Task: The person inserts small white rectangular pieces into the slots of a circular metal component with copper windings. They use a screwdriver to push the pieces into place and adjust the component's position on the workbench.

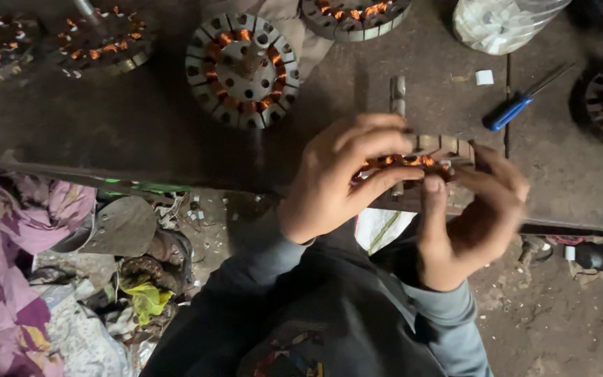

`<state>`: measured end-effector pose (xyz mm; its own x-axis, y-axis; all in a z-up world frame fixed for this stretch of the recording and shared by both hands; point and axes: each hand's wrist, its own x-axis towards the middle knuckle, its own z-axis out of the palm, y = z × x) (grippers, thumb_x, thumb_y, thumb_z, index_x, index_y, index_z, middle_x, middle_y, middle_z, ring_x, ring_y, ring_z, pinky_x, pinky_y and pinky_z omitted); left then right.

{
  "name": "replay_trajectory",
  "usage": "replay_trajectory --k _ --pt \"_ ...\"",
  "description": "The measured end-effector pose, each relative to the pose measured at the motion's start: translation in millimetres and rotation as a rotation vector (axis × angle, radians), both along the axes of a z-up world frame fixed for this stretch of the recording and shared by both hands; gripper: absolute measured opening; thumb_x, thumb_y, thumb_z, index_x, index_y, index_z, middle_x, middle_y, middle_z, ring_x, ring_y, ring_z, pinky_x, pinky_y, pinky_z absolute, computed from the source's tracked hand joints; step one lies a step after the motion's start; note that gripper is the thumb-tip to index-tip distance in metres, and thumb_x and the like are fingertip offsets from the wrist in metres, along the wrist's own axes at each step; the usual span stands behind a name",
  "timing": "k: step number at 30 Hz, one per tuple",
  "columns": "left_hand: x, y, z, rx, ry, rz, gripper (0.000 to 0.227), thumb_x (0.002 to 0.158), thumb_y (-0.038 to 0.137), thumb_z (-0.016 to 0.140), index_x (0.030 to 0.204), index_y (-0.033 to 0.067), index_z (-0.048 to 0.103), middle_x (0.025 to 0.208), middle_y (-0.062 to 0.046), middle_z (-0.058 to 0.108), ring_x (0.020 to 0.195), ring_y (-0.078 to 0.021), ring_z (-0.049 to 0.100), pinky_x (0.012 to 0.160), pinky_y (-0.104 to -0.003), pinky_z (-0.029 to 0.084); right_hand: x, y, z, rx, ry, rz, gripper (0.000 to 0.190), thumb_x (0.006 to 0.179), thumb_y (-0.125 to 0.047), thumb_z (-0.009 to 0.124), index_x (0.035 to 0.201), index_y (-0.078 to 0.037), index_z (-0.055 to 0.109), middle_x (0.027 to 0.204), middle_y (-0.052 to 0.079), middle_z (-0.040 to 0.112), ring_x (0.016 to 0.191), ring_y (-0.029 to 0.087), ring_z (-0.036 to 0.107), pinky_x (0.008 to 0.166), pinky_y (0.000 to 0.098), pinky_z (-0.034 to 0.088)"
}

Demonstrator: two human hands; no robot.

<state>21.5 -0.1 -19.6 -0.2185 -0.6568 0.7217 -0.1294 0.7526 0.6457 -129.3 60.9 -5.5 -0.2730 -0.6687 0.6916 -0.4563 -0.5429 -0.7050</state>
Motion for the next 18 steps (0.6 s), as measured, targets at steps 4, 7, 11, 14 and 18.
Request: replay_trajectory --k 4,7,11,14,18 --pt "-5 7 -9 -0.055 0.008 0.134 0.041 0.093 0.011 0.088 0.126 0.0169 0.063 0.137 -0.007 0.061 0.116 -0.0225 0.067 0.095 -0.030 0.061 2 -1 -3 0.047 0.097 -0.039 0.021 0.106 0.000 0.072 0.122 -0.001 0.060 0.133 0.017 0.053 0.124 0.026 0.056 0.105 0.0341 0.049" --pt "-6 6 -11 -0.049 0.050 0.150 0.041 0.092 0.004 0.087 0.124 0.0175 0.065 0.137 -0.009 0.059 0.114 -0.0233 0.066 0.090 -0.030 0.062 1 -2 -7 0.073 0.109 -0.017 0.017 0.107 0.000 0.073 0.120 -0.002 0.063 0.135 0.016 0.051 0.126 0.026 0.054 0.102 0.0333 0.048" --pt "-6 5 -10 -0.030 0.037 0.185 0.039 0.090 0.002 0.088 0.119 0.0163 0.066 0.134 -0.010 0.061 0.111 -0.0239 0.066 0.087 -0.030 0.059 -1 -4 -14 0.080 0.206 -0.040 0.018 0.108 0.001 0.071 0.123 -0.005 0.064 0.135 0.016 0.049 0.124 0.028 0.051 0.099 0.0337 0.044" --pt "-4 1 -9 -0.049 0.021 0.186 0.036 0.090 0.002 0.087 0.117 0.0142 0.065 0.132 -0.010 0.062 0.110 -0.0251 0.066 0.087 -0.033 0.057 0 -10 -13 0.081 0.212 -0.023 0.021 0.106 0.000 0.070 0.124 -0.006 0.064 0.135 0.016 0.046 0.121 0.027 0.051 0.098 0.0338 0.045" --pt "-5 -5 -7 -0.054 0.031 0.222 0.032 0.091 -0.001 0.082 0.114 0.0122 0.066 0.127 -0.012 0.064 0.106 -0.0273 0.068 0.088 -0.035 0.057 -12 -17 16 0.175 0.264 0.078 0.023 0.093 0.003 0.070 0.115 -0.002 0.066 0.128 0.019 0.050 0.114 0.028 0.054 0.100 0.0375 0.047"
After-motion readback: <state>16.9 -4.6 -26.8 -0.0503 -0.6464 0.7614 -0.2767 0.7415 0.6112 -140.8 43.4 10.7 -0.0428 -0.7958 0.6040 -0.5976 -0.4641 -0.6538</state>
